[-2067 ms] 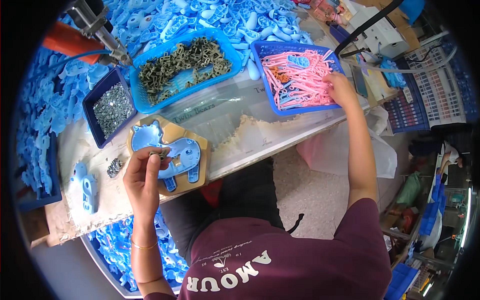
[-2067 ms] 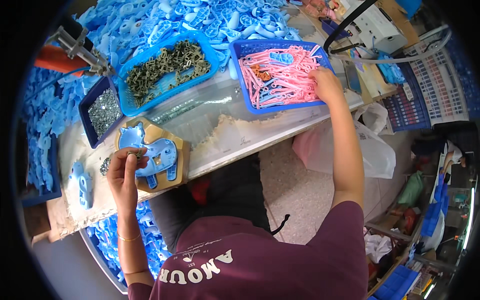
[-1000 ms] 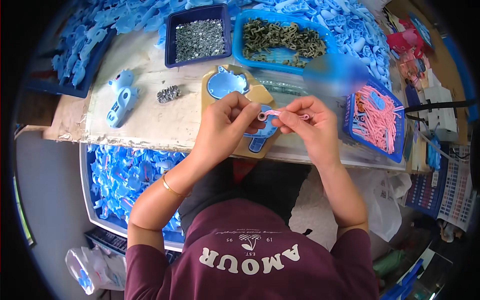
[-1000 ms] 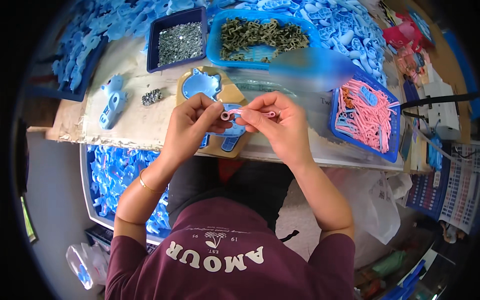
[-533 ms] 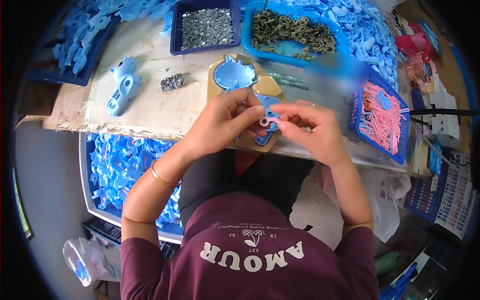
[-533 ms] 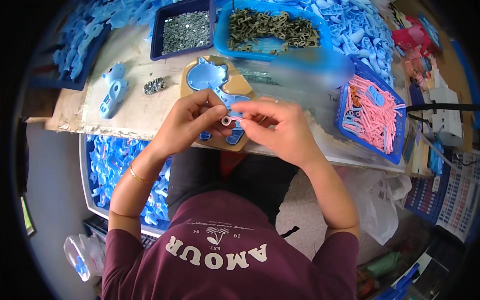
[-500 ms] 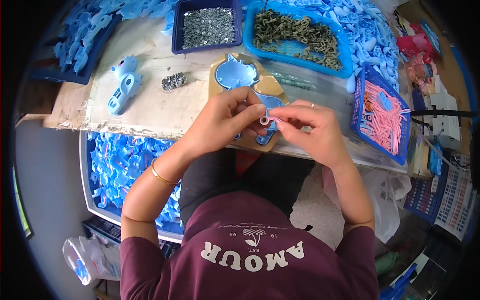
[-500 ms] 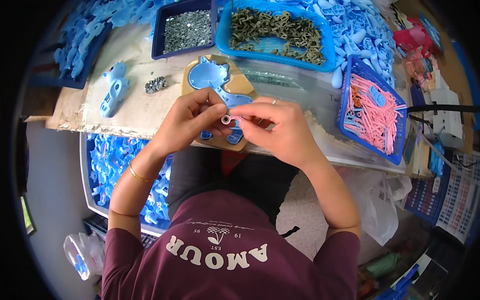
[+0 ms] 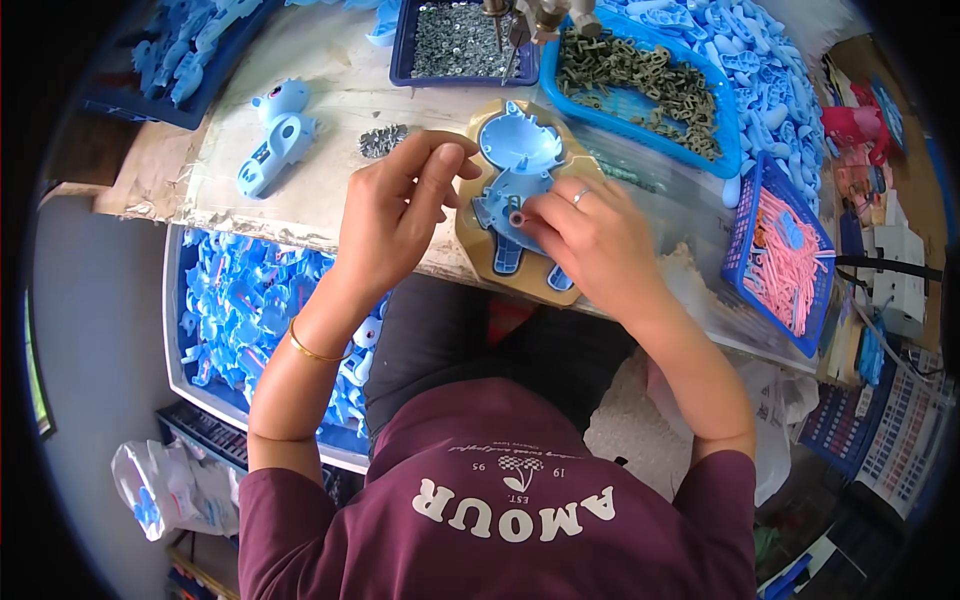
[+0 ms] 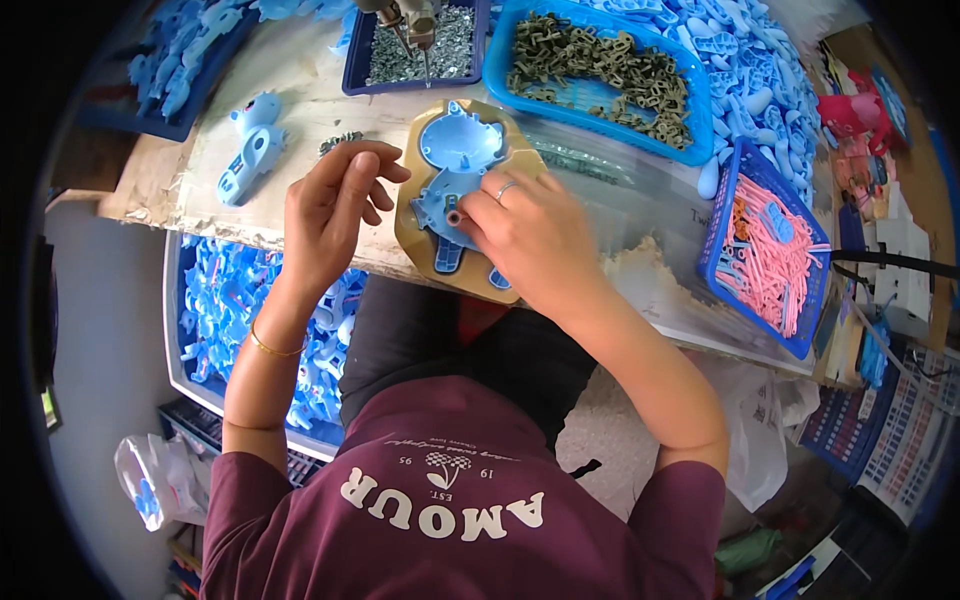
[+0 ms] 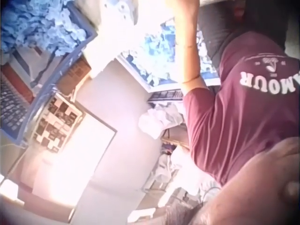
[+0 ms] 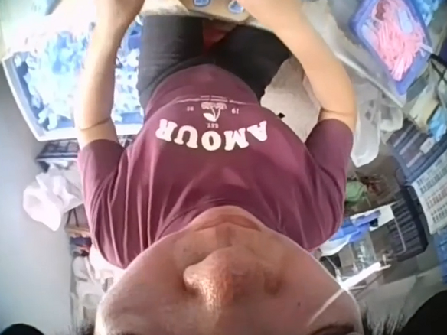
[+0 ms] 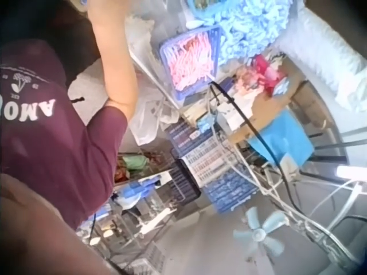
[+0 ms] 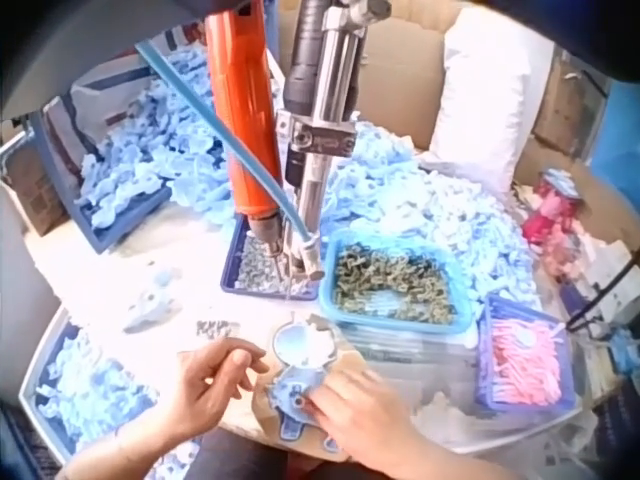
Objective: Assembling blue toy animal figurines by joining halves, inserting components, and using a pneumatic screwdriver.
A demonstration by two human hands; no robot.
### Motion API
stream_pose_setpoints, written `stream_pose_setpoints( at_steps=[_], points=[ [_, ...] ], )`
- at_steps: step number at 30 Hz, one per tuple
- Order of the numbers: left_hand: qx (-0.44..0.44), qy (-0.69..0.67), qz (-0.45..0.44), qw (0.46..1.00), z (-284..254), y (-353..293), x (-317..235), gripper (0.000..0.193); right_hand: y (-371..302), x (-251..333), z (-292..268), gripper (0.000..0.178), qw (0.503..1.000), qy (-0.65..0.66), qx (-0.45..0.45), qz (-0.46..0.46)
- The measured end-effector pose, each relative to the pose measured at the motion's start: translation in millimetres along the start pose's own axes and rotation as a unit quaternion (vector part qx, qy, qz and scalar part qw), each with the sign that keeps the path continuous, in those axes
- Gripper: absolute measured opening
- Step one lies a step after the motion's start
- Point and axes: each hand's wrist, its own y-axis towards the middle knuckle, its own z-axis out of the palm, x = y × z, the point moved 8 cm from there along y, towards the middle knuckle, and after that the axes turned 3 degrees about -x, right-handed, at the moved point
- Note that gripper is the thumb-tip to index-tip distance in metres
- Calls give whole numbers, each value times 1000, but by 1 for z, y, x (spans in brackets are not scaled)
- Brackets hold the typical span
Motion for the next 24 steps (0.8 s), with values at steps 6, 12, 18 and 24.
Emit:
stream_pose_setpoints(
  at_steps=[6, 12, 18, 24],
  points=[
    [-18, 69, 108, 992, 3, -6, -1, 13, 6, -7, 9, 11, 1000, 11, 14, -2],
    [-15, 125, 176, 976, 11, -7, -10, 10, 4, -10, 9, 10, 1000, 8, 5, -10],
    [-8, 115, 160, 980, 13, -5, -6, 11, 5, -7, 11, 10, 1000, -9, 3, -17],
    [35, 172, 245, 953, 21, -8, -17, 11, 5, -13, 19, 8, 998, -5, 58, 3]
  ],
)
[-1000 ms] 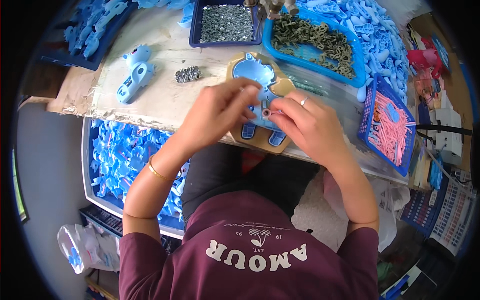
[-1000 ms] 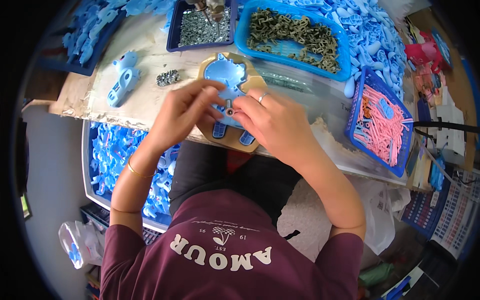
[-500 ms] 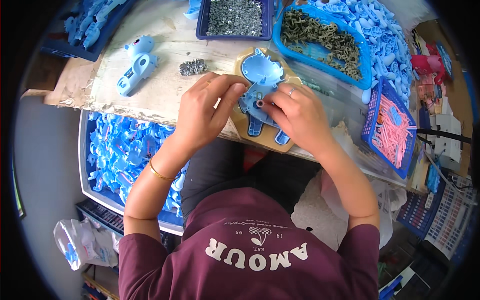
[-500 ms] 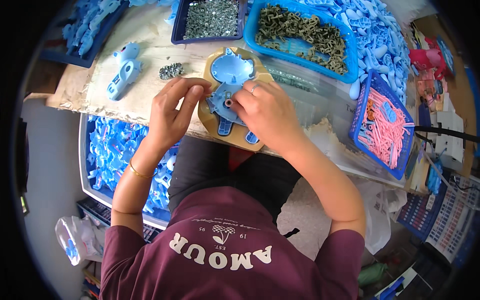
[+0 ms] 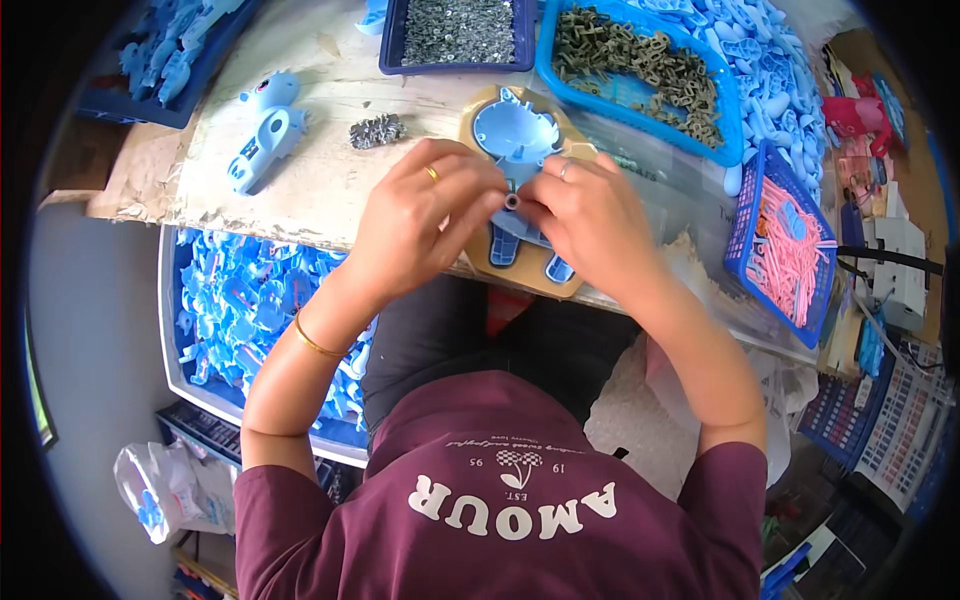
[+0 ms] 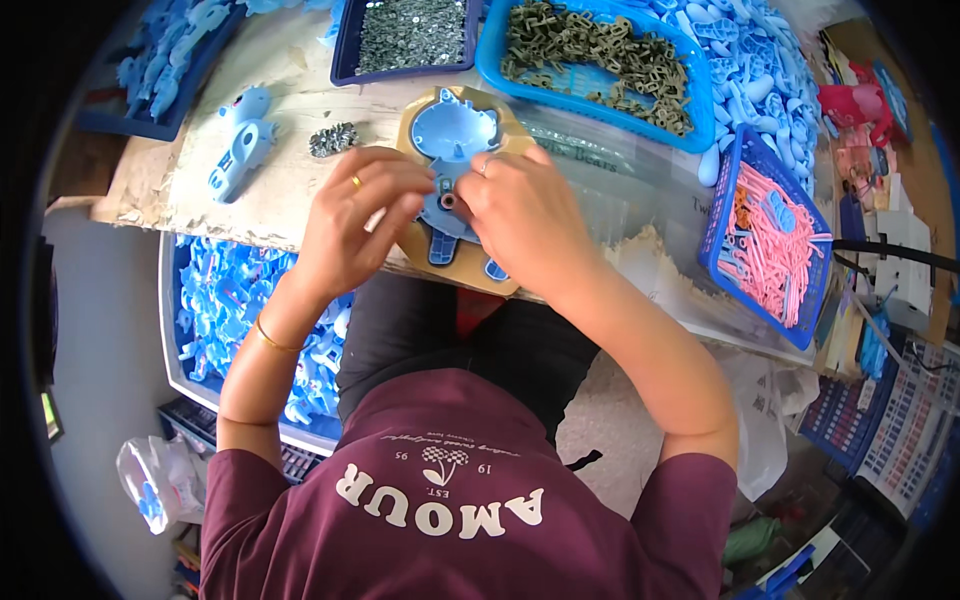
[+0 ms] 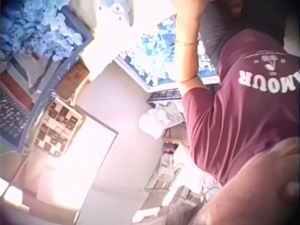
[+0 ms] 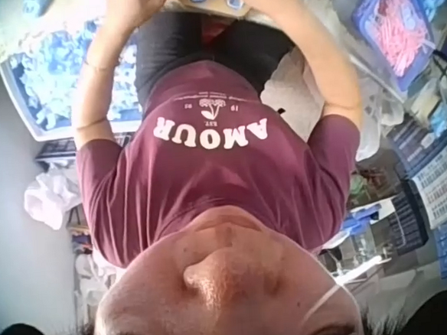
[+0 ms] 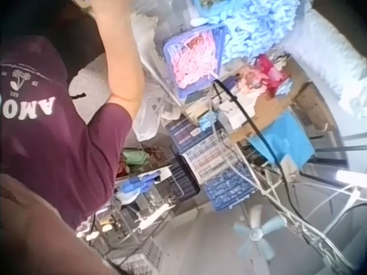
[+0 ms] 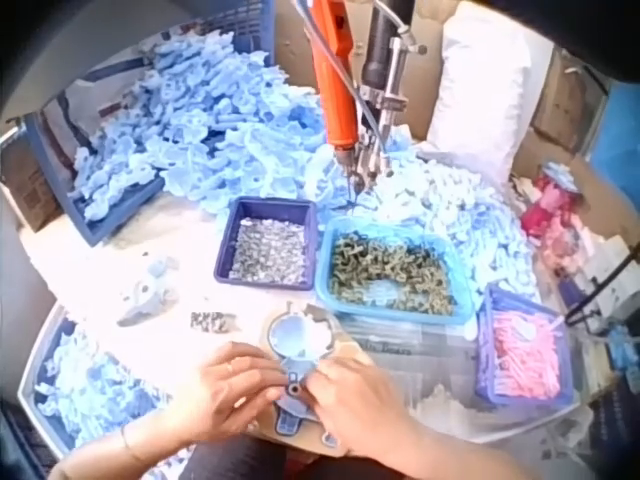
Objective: Assembling blue toy animal figurines by joining halves, inserting components, and using a pneumatic screwdriver.
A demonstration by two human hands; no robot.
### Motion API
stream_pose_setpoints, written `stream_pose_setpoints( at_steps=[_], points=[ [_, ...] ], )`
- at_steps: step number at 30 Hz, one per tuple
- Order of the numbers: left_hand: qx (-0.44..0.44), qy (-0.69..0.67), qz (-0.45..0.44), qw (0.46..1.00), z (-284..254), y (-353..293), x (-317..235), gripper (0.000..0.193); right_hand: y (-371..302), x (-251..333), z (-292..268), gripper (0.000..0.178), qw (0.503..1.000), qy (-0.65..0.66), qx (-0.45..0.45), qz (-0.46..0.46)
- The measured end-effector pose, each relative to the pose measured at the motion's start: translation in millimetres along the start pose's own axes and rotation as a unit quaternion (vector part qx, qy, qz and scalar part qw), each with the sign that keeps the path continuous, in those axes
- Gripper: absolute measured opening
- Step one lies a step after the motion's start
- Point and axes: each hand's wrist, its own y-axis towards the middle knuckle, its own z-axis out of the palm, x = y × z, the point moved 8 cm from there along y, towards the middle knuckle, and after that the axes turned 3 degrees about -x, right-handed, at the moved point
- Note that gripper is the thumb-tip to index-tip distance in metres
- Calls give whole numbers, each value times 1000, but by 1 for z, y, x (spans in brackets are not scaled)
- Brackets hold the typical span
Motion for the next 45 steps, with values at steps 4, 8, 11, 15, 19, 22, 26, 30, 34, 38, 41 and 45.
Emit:
stream_pose_setpoints(
  at_steps=[4, 8, 11, 15, 19, 22, 26, 30, 34, 38, 41, 45],
  points=[
    [97, 104, 112, 984, 17, -14, -15, 24, 5, 0, 0, 7, 999, 33, 28, -14],
    [118, 176, 142, 967, 24, -19, -20, 31, 8, 9, 2, 4, 998, -26, 47, -38],
    [119, 183, 132, 967, 28, -19, -19, 32, 8, 9, 2, 4, 997, -37, 45, -49],
    [135, 152, 106, 973, 32, -22, -13, 35, -4, 1, -4, 9, 1000, -4, 19, -6],
    [114, 153, 106, 976, 30, -20, -18, 29, -21, -3, -26, 13, 997, -7, -35, 67],
    [108, 154, 103, 977, 29, -22, -17, 30, -31, -10, -28, 13, 991, 16, -42, 126],
    [106, 157, 102, 977, 31, -22, -16, 30, -39, -15, -27, 8, 984, 45, -94, 143],
    [103, 151, 99, 978, 33, -22, -16, 29, -39, -18, -29, 6, 983, 48, -103, 145],
    [105, 150, 94, 979, 32, -21, -14, 29, -32, -24, -27, 6, 986, 56, -43, 148],
    [102, 137, 97, 981, 28, -21, -16, 30, -27, -30, -23, 10, 984, 74, 44, 156],
    [103, 114, 96, 983, 30, -21, -13, 30, 0, -21, -39, 18, 984, 109, 11, 137],
    [97, 124, 102, 982, 25, -15, -16, 26, 70, 5, -96, 44, 958, 168, -231, 5]
  ],
)
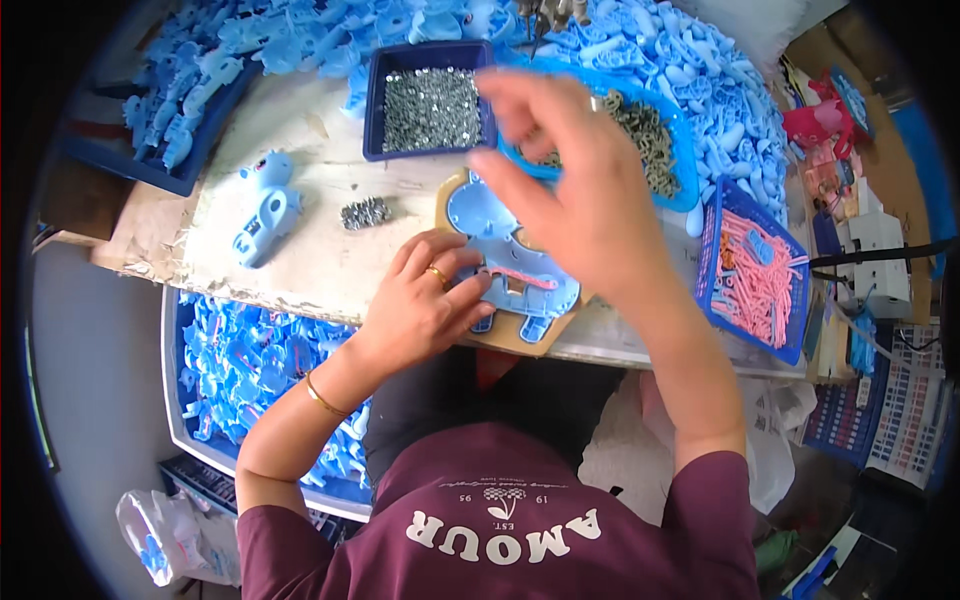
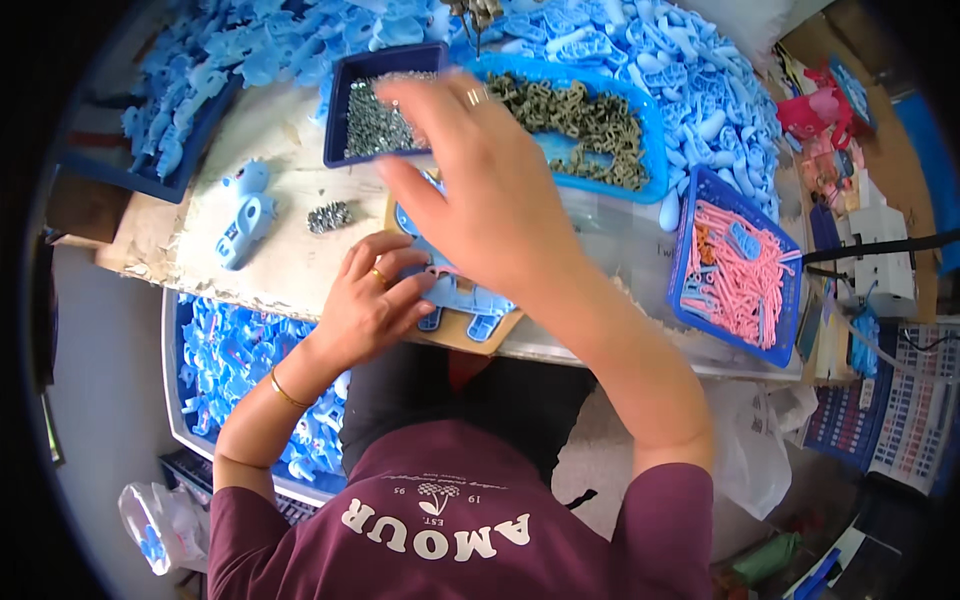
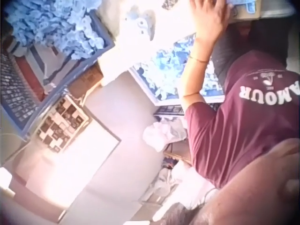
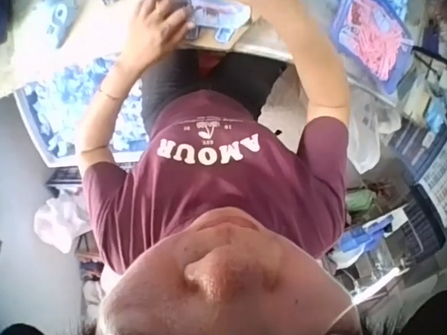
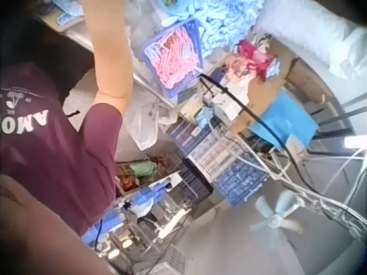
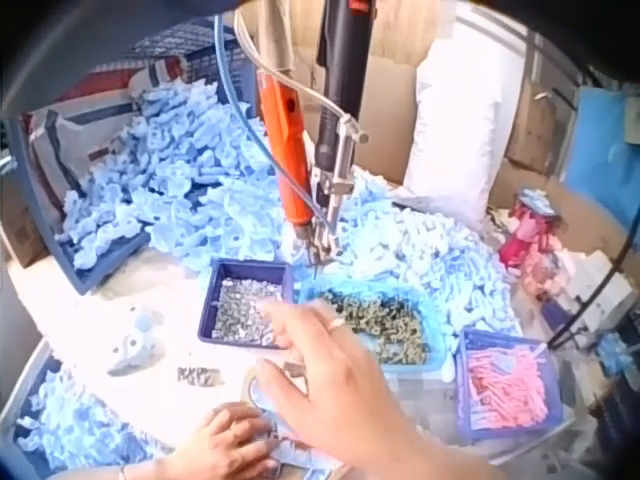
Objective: Assembling blue toy animal figurines by joining halves, inserting components, and using a pneumatic screwdriver.
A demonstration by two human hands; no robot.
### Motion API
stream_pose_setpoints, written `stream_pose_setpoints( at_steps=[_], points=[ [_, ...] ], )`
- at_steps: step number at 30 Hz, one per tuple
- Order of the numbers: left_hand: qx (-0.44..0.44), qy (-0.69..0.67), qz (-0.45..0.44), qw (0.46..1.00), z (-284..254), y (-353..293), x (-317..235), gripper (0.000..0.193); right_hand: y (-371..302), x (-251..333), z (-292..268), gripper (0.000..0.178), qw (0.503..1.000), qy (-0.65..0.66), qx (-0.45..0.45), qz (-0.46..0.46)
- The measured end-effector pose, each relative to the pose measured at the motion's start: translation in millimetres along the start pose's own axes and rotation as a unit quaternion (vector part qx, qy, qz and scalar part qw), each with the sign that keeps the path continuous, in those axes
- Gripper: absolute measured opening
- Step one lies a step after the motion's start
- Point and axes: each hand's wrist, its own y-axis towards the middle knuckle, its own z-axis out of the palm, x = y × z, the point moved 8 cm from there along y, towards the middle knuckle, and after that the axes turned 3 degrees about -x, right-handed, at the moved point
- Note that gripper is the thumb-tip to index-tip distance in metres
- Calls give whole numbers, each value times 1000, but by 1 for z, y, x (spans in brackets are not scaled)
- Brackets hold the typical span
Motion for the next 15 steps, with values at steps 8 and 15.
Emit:
stream_pose_setpoints(
  at_steps=[8, 15],
  points=[
    [0, -31, -2, 1000, -10, 5, 7, 18, 66, 3, 6, 76, 961, -130, -221, -103],
    [-24, -35, 22, 999, -12, 24, 0, 18, 120, -17, 18, 86, 907, -300, -296, -22]
  ],
)
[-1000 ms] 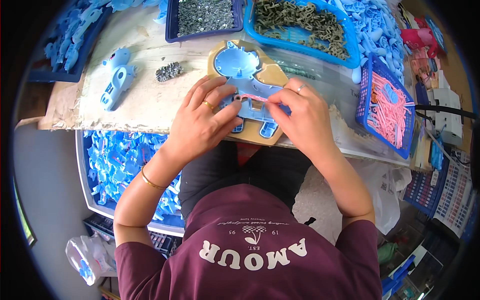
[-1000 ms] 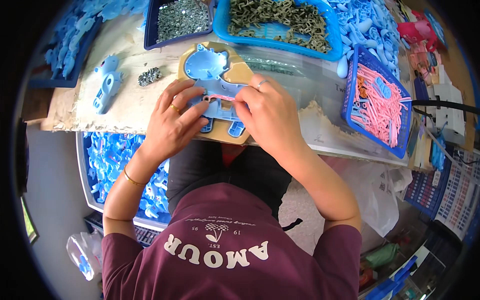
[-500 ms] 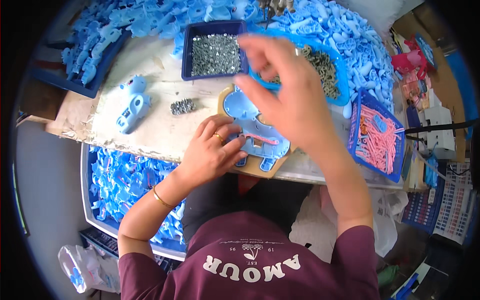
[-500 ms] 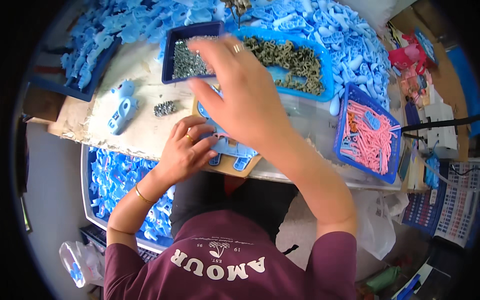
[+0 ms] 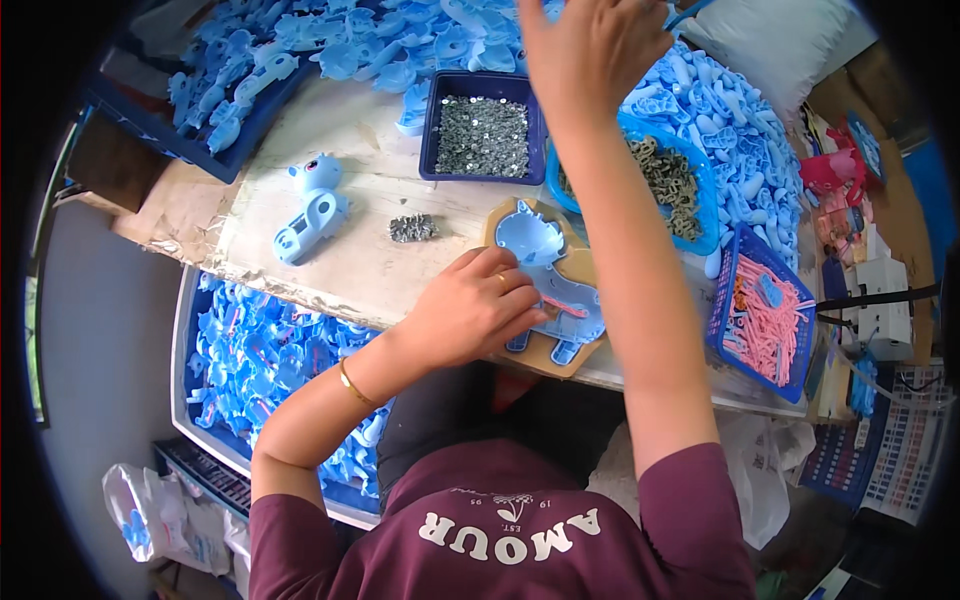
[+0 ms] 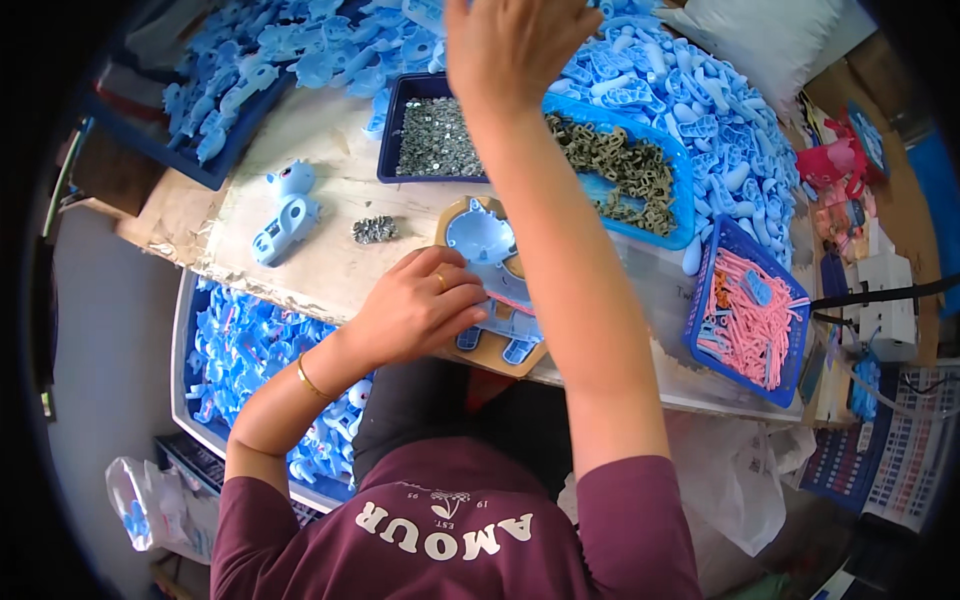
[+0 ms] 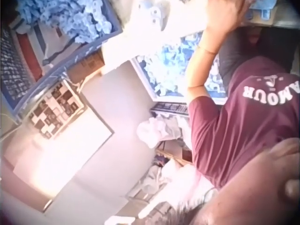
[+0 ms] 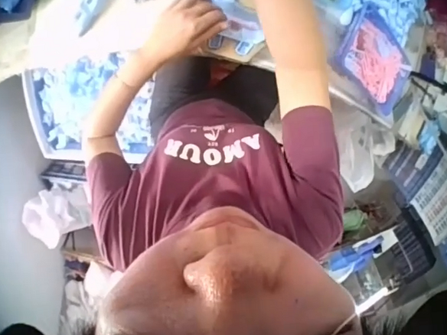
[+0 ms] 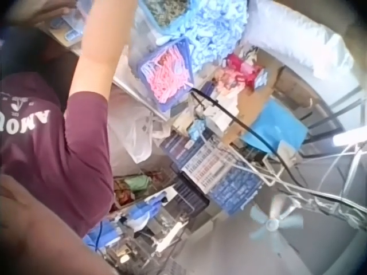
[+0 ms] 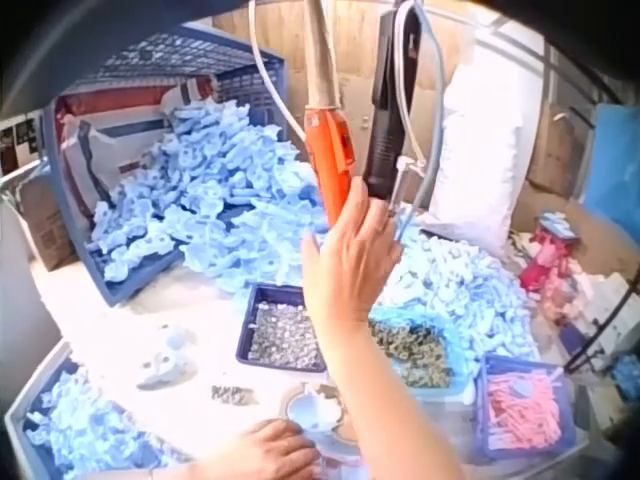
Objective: Assembling blue toy animal figurines by joining halves, inserting components, and using a pneumatic screwdriver.
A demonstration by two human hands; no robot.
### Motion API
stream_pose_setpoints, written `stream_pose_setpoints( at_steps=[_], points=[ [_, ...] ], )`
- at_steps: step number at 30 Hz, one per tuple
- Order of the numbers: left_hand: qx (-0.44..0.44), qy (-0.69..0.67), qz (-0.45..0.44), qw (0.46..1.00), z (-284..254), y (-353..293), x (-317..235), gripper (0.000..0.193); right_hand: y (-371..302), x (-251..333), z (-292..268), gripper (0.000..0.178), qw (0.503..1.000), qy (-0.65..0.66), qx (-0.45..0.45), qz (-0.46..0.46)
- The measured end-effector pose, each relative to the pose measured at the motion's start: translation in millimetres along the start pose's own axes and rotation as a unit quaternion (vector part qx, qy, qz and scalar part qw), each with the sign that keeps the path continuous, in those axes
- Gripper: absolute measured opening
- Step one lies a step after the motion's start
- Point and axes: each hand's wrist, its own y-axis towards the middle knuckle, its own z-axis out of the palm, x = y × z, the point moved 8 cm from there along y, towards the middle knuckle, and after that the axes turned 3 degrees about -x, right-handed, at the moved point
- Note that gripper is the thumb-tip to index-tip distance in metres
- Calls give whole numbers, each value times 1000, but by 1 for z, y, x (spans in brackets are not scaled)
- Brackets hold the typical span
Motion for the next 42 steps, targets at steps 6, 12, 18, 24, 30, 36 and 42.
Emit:
stream_pose_setpoints(
  at_steps=[6, 12, 18, 24, 30, 36, 42],
  points=[
    [-23, -17, 12, 1000, -3, -2, 7, 17, 24, -28, 10, 50, 988, -129, -80, 30],
    [-80, -84, -57, 992, -19, 4, 38, 16, 18, -28, -1, 19, 866, 340, 205, 304],
    [-110, 53, -157, 980, -10, 40, 134, 10, 21, -20, -7, 24, 823, 428, 315, 203],
    [92, 73, -215, 970, 31, 76, 184, 16, 2, -6, -14, 32, 799, 395, 428, 148],
    [136, 100, -226, 959, 29, 79, 181, 13, -6, 1, -27, 35, 752, 432, 462, 188],
    [19, 129, -170, 977, 22, 73, 165, 15, 6, -29, -22, 63, 715, 502, 484, 49],
    [-94, 104, -29, 990, -4, 48, 70, 14, -22, -18, -51, 59, 732, 485, 461, 124]
  ],
)
